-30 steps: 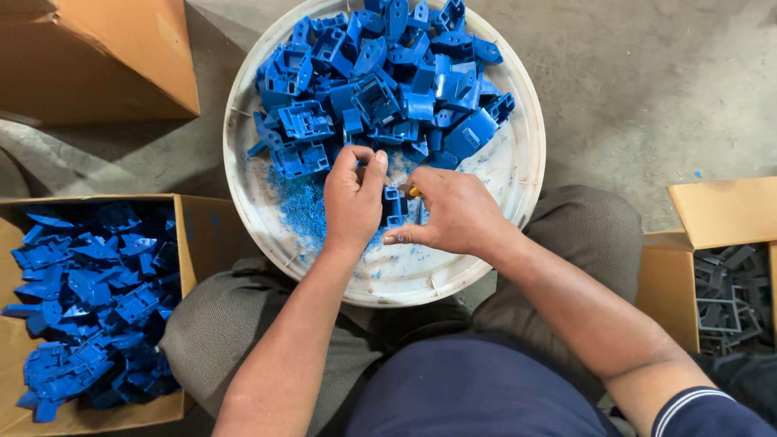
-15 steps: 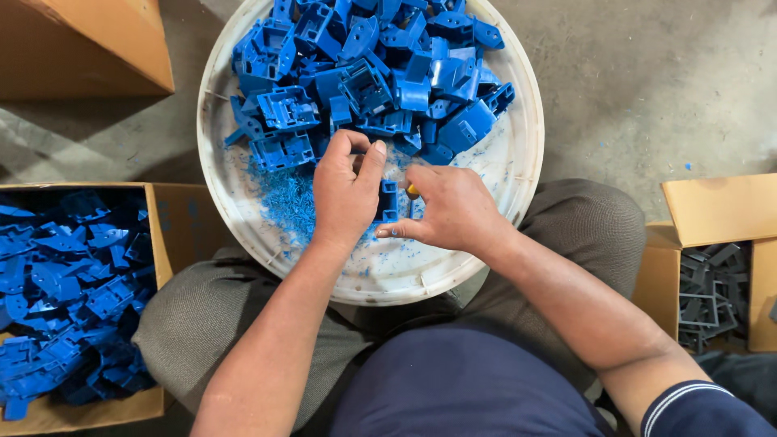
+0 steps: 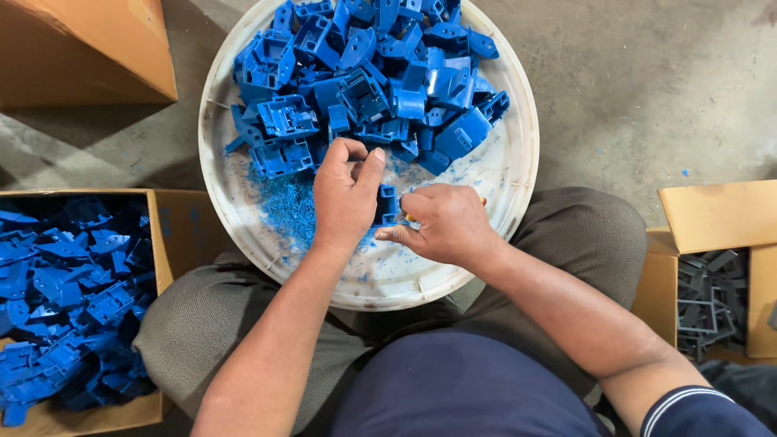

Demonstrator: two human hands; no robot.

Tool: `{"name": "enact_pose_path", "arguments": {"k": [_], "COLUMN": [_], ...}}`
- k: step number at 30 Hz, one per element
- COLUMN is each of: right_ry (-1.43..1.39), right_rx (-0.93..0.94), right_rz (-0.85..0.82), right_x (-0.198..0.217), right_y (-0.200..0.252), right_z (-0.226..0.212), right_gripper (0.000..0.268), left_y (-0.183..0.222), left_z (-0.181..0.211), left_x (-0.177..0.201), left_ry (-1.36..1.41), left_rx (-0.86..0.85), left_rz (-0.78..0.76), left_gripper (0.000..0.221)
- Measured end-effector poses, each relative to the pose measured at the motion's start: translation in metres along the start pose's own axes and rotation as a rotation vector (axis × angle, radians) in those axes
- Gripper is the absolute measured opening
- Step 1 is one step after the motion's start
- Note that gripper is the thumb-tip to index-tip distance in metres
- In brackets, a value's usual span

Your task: The person uses a tool to remove excess material from the inner and outer surfaces of blue plastic housings, handling the parts one at a time over a container.

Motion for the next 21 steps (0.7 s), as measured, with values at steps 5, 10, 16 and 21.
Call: {"name": "enact_pose_path", "arguments": {"k": [5,10,16,21], "right_ry": [-0.009,-0.490,-0.599,-0.307], "right_rx": [0.010,-0.262,-0.300,-0.218], "right_rz": [0.018,-0.007,0.031,0.007], "right_x": [-0.006,-0.012,-0.005,0.015], "right_y": [0.002,0.001,-0.008,-0.011], "right_z": [0.003,0.025,0.036,0.026], "right_gripper": [0.050,0.034,0.037,0.055], "left_y": [-0.002,-0.004,0.003,0.005], "left_z": [-0.010,-0.012,-0.016,-0.029], "left_x": [-0.001,0.001,-0.006,-0.012], "left_ry": [0.123,0.242,0.622,0.713], "left_rx": [0.030,0.028,0.133,0.129], "left_rz": [0.064,0.103,-0.056,-0.084], "left_gripper": [0.020,0.016,0.029,0.024]}}
Point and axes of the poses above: each hand's wrist, its own y-axis away from the middle knuckle, its own x-axis out of the back of the hand, z = x × y, the point moved 2 cm from there along -y, towards the middle knuckle, and after that the axes turned 4 degrees about -z, right-handed, at the moved point
